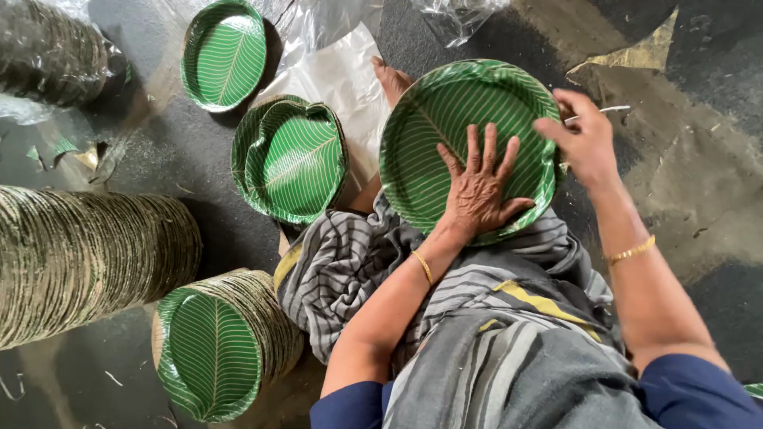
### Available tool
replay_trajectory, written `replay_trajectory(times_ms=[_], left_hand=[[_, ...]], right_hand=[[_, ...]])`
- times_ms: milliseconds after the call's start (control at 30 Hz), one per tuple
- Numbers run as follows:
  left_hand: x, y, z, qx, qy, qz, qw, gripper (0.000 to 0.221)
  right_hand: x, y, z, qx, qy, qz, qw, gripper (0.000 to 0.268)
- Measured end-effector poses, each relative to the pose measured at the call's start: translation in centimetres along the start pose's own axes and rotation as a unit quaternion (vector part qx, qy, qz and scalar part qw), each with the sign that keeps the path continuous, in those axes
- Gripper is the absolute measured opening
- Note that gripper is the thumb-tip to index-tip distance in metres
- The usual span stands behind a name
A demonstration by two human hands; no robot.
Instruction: The person organizes leaf-patterned plates by checking them, stacking them, and placing them into clear plastic bags by hand while sitting on the floor.
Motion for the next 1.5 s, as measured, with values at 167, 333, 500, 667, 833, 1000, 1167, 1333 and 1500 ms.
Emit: replay_trajectory(times_ms=[167, 333, 500, 667, 833, 1000, 1167, 1333, 1500], left_hand=[[0.4, -1.3, 0.8, -0.027, -0.007, -0.022, 0.999, 0.112], [-1.5, -1.2, 1.9, 0.167, 0.01, 0.021, 0.986, 0.101], [0.0, 0.7, 0.7, 0.077, 0.009, 0.037, 0.996, 0.102], [-0.6, 0.0, 0.3, 0.039, 0.029, 0.013, 0.999, 0.101], [-1.7, -1.4, 0.6, 0.117, 0.095, -0.072, 0.986, 0.109], [-0.3, -0.4, 0.0, 0.081, 0.017, 0.029, 0.996, 0.106], [0.5, -0.4, -1.3, -0.08, -0.025, 0.041, 0.996, 0.104], [-0.9, -1.2, -0.8, -0.05, -0.012, -0.01, 0.999, 0.111], [-0.2, -0.5, -0.3, 0.148, -0.015, 0.042, 0.988, 0.106]], right_hand=[[-2.4, -0.5, 1.1, 0.062, 0.03, -0.186, 0.98, 0.031], [-3.2, 3.8, -6.3, 0.034, 0.167, -0.159, 0.973, 0.02], [-1.6, -1.9, -4.4, 0.034, 0.119, -0.09, 0.988, 0.022], [-2.0, 0.8, 0.7, 0.004, 0.03, -0.173, 0.985, 0.032], [-3.5, 1.8, -4.2, 0.067, 0.118, -0.149, 0.979, 0.029], [-1.2, 3.7, -7.0, -0.096, 0.117, -0.162, 0.975, 0.043], [-0.5, 0.2, 1.5, -0.009, 0.014, -0.155, 0.988, 0.026], [-2.6, 3.2, 0.6, 0.014, 0.017, -0.193, 0.981, 0.028], [-3.0, 2.8, -7.4, 0.06, 0.178, -0.098, 0.977, 0.027]])
Point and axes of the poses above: each hand's wrist, its own z-axis towards the middle knuckle, its own x-axis out of the back of the hand, y = z × x, the point moved 6 cm from there along z, towards the middle knuckle, and after that the axes turned 10 degrees about z, right-handed, at the moved point
